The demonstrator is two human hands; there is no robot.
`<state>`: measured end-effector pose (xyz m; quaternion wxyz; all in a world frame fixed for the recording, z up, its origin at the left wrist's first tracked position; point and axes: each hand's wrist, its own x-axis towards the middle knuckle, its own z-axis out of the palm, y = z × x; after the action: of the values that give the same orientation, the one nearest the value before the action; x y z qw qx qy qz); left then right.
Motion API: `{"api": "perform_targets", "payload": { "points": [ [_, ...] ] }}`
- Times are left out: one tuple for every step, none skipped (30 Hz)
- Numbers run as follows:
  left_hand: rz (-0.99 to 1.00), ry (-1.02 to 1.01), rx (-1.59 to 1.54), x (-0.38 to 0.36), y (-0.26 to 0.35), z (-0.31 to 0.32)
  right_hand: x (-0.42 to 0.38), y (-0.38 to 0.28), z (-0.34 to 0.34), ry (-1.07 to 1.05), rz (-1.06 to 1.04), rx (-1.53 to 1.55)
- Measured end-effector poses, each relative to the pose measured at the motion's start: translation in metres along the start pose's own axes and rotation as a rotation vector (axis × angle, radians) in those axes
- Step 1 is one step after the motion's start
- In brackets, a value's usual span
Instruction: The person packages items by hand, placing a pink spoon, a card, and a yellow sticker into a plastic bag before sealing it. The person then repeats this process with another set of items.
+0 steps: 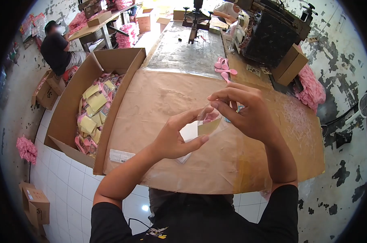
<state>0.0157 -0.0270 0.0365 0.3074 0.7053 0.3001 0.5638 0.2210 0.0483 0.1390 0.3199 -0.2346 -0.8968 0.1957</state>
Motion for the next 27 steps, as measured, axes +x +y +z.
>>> {"api": "perform_targets", "payload": {
  "points": [
    [-0.071,0.021,-0.027,0.000,0.000,0.002,-0.001,0.003,0.002,0.004,-0.019,0.007],
    [-0.143,0.042,-0.053,-0.001,-0.001,0.004,-0.002,0.006,0.005,0.008,-0.038,0.014],
    [-0.215,0.063,-0.079,-0.001,-0.001,0.005,-0.003,0.008,0.007,0.011,-0.057,0.022],
    [-0.235,0.073,-0.095,-0.002,0.000,0.004,-0.004,0.007,0.009,0.026,-0.046,0.041],
    [-0.253,0.083,-0.110,-0.002,0.001,0.004,-0.005,0.006,0.011,0.042,-0.035,0.061],
    [-0.271,0.093,-0.125,-0.002,0.002,0.003,-0.005,0.005,0.013,0.058,-0.026,0.080],
    [-0.279,0.112,-0.170,-0.001,0.002,0.003,-0.004,0.006,0.014,0.098,-0.142,-0.054],
    [-0.289,0.131,-0.216,-0.001,0.001,0.003,-0.003,0.009,0.015,0.138,-0.257,-0.187],
    [-0.298,0.151,-0.263,-0.001,0.000,0.004,-0.002,0.010,0.016,0.177,-0.372,-0.321],
    [-0.280,0.154,-0.211,-0.003,-0.003,0.004,-0.002,0.008,0.019,0.160,-0.397,-0.383],
    [-0.262,0.157,-0.160,-0.006,-0.009,0.005,-0.004,0.004,0.023,0.144,-0.421,-0.445],
    [-0.245,0.158,-0.109,-0.009,-0.013,0.006,-0.005,0.001,0.027,0.127,-0.444,-0.507],
    [-0.229,0.152,-0.046,-0.010,-0.014,0.006,-0.005,0.002,0.029,0.117,-0.478,-0.567],
    [-0.213,0.145,0.016,-0.012,-0.014,0.006,-0.005,0.004,0.031,0.106,-0.511,-0.627],
    [-0.197,0.138,0.079,-0.012,-0.015,0.006,-0.005,0.007,0.034,0.095,-0.544,-0.687],
    [-0.169,0.121,0.139,-0.011,-0.013,0.006,-0.004,0.010,0.036,0.097,-0.569,-0.716],
    [-0.141,0.104,0.199,-0.009,-0.011,0.005,-0.004,0.013,0.039,0.098,-0.595,-0.744],
    [-0.114,0.086,0.258,-0.008,-0.009,0.006,-0.003,0.015,0.041,0.099,-0.619,-0.772],
    [-0.116,0.070,0.286,-0.008,-0.010,0.006,-0.003,0.013,0.041,0.063,-0.585,-0.763],
    [-0.117,0.054,0.314,-0.009,-0.011,0.007,-0.001,0.012,0.041,0.028,-0.551,-0.754],
    [-0.118,0.039,0.342,-0.009,-0.012,0.008,0.000,0.011,0.040,-0.006,-0.518,-0.745],
    [-0.140,0.017,0.333,-0.009,-0.012,0.007,0.001,0.015,0.039,0.052,-0.475,-0.678],
    [-0.161,-0.008,0.323,-0.008,-0.011,0.005,0.003,0.023,0.037,0.112,-0.429,-0.612],
    [-0.181,-0.030,0.314,-0.007,-0.010,0.004,0.005,0.029,0.033,0.170,-0.386,-0.547],
    [-0.258,-0.020,0.190,-0.005,-0.008,0.003,0.002,0.036,0.022,0.143,-0.238,-0.357],
    [-0.336,-0.010,0.067,-0.004,-0.006,0.001,-0.005,0.044,0.006,0.116,-0.091,-0.166],
    [-0.413,0.004,-0.057,-0.003,-0.005,0.000,-0.013,0.044,-0.017,-0.015,0.142,0.186]
  ]
}}
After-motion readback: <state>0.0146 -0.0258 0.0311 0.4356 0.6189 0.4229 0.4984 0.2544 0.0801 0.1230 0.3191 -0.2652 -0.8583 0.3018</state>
